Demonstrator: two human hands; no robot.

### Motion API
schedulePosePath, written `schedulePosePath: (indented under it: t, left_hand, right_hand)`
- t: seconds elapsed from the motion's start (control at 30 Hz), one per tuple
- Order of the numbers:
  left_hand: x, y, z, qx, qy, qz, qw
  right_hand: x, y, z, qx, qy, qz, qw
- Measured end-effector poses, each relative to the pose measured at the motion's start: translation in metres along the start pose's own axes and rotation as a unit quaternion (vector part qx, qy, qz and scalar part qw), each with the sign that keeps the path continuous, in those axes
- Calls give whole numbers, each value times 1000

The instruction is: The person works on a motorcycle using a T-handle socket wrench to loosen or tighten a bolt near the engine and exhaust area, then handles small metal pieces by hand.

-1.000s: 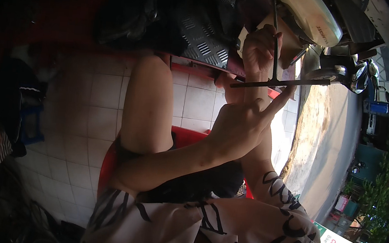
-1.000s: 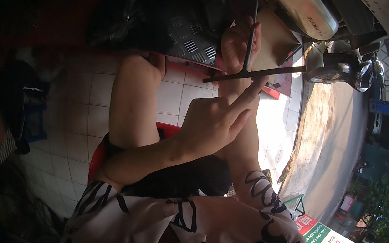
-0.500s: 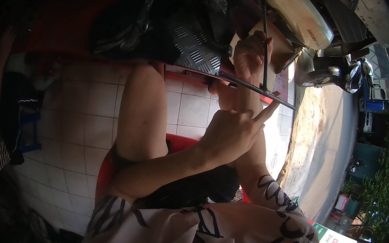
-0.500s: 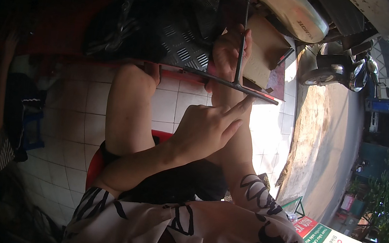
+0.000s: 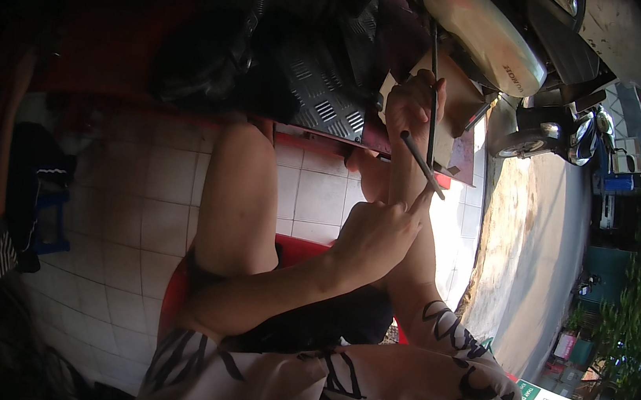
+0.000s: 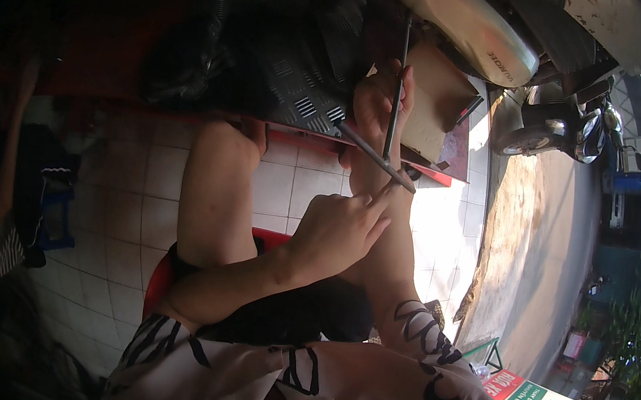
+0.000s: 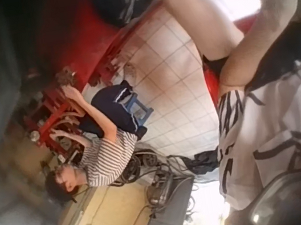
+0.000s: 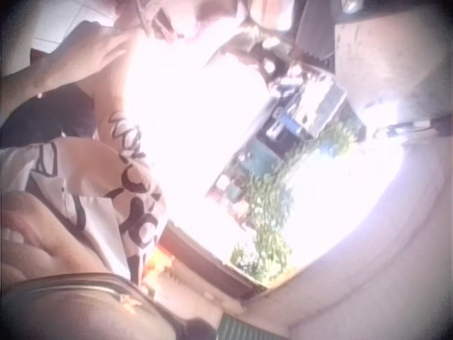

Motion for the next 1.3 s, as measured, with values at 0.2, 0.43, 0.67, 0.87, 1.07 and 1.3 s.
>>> schedulePosePath:
  t: [0.2, 0.43, 0.67, 0.87, 1.07, 1.3]
  left_hand:
    - [-42, 0, 3, 82, -207, -87, 971]
    - [-47, 25, 5, -97, -178, -10, 979]
    - [-37, 34, 9, -108, -173, -10, 979]
    - [-31, 38, 10, -116, -166, -18, 979]
    - [-18, 32, 13, -123, -78, -12, 989]
    - [-18, 2, 8, 60, -76, -81, 992]
  right_hand:
    - [-12, 8, 12, -15, -30, 64, 997]
    - [-4, 14, 28, -53, -20, 140, 989]
    - [-9, 13, 28, -52, -24, 119, 991]
    - [9, -6, 17, 65, 166, -25, 984]
    - [13, -6, 7, 83, 239, -20, 967]
    - [-6, -7, 0, 31, 135, -111, 984]
Point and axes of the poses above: each hand's wrist, its own z-axis towards the middle knuckle, its own x-axis out of the palm, y = z × x, the point moved 5 cm from there along z, towards the middle knuckle, and after that the axes turned 9 degrees about -x, right-handed, at the moved point
